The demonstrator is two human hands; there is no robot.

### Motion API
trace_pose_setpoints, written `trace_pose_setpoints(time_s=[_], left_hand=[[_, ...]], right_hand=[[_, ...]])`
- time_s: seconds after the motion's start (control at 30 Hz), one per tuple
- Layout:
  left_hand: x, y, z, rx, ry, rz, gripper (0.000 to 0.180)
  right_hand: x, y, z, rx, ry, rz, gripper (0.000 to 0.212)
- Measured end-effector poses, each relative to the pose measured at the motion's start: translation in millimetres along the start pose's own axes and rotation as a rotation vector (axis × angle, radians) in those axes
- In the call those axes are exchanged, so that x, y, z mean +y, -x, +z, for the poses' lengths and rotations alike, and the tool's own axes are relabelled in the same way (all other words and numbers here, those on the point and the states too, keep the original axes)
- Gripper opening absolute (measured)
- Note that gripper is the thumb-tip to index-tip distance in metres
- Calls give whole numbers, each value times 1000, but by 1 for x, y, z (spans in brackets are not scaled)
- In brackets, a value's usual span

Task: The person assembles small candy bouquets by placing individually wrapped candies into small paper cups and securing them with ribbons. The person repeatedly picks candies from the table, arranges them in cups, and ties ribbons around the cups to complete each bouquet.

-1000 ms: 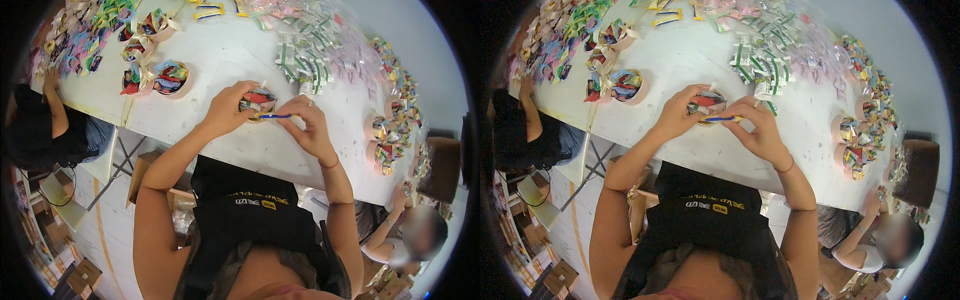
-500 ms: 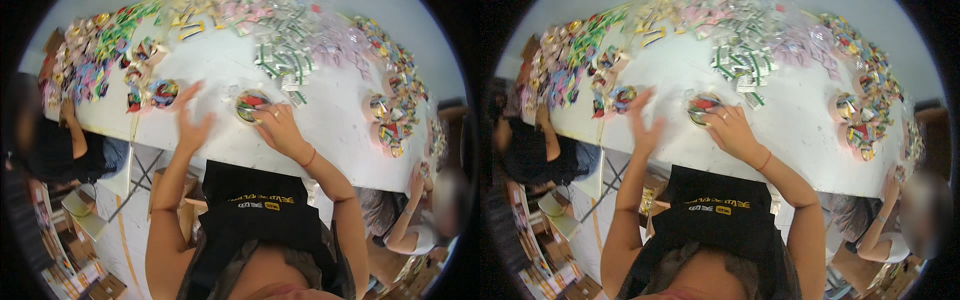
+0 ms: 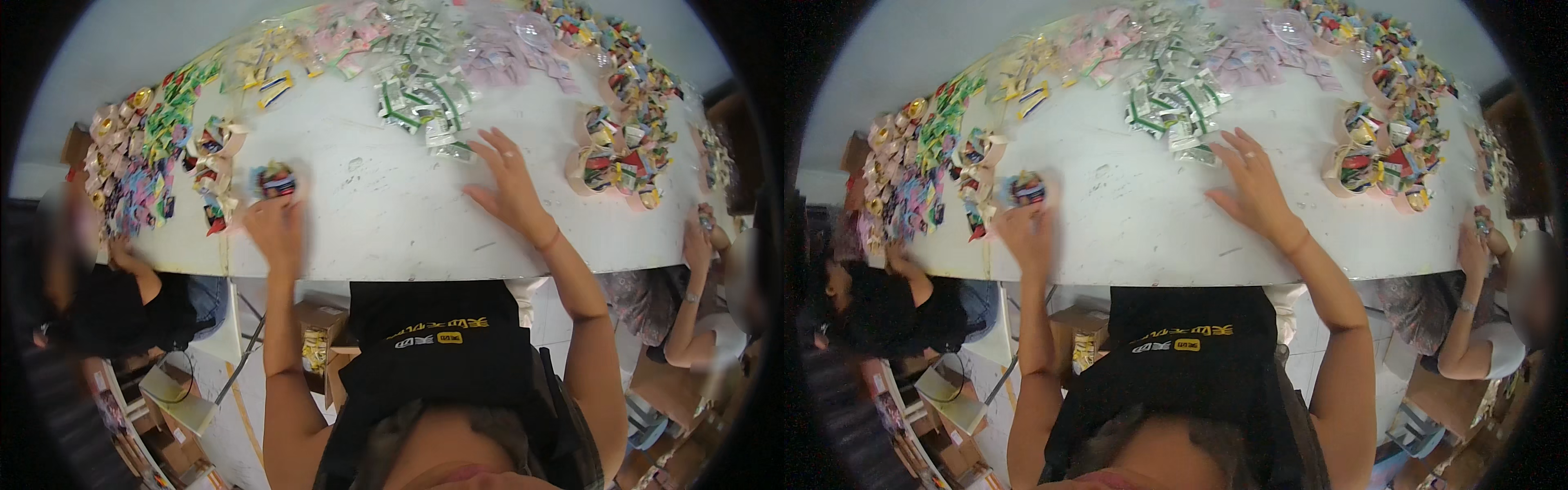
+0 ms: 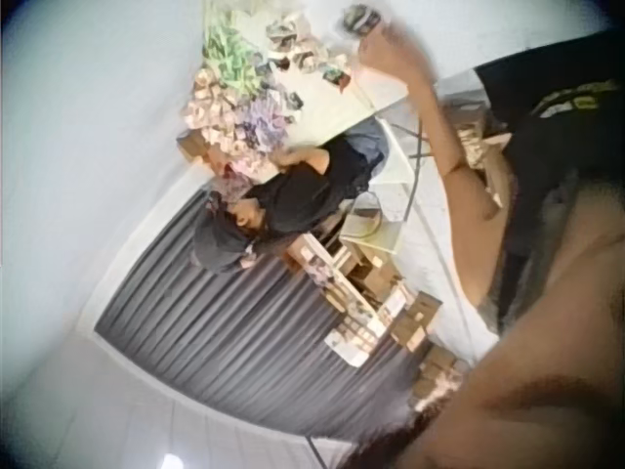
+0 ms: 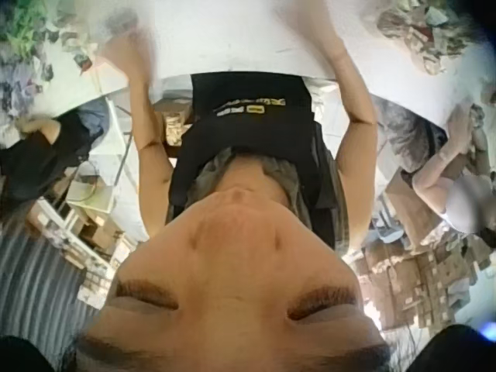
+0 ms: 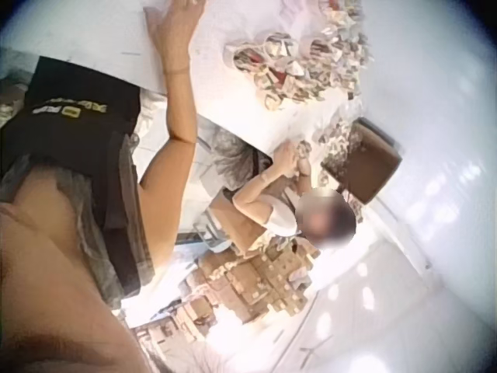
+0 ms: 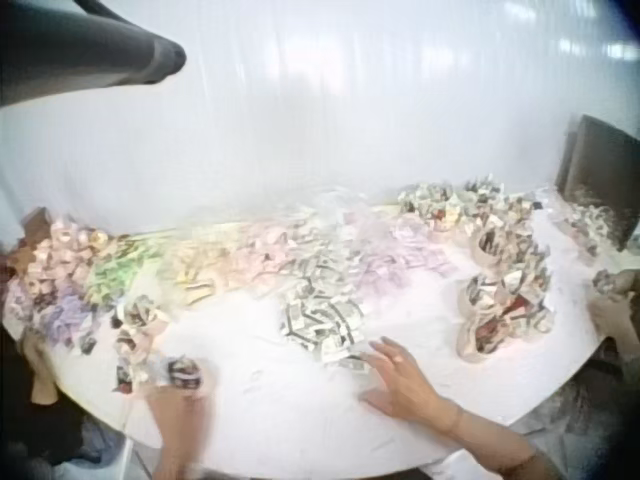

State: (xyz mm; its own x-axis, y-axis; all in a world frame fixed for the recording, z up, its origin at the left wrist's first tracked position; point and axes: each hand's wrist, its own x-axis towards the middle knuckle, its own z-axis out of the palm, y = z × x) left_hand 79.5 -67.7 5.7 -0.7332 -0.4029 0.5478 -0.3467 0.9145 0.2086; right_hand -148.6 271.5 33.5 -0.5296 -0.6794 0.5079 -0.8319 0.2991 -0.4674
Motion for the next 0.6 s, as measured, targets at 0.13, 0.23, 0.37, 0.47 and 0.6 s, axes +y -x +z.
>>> trace_pose_setpoints(time_s=[0.13, 0.23, 0.37, 0.47, 0.6], left_hand=[[58, 4, -10, -29, 136, 102, 47], [60, 0, -17, -19, 338, 22, 80], [50, -27, 7, -202, 749, -141, 107], [50, -41, 33, -436, 933, -294, 80], [58, -40, 40, -536, 1201, -270, 57]], right_hand=[[28, -11, 35, -35, 6, -36, 40], [28, -1, 24, -61, 7, 2, 37], [13, 9, 21, -57, -109, -19, 26], [-17, 5, 26, -75, -498, 296, 19], [-47, -19, 25, -166, -793, 331, 18]])
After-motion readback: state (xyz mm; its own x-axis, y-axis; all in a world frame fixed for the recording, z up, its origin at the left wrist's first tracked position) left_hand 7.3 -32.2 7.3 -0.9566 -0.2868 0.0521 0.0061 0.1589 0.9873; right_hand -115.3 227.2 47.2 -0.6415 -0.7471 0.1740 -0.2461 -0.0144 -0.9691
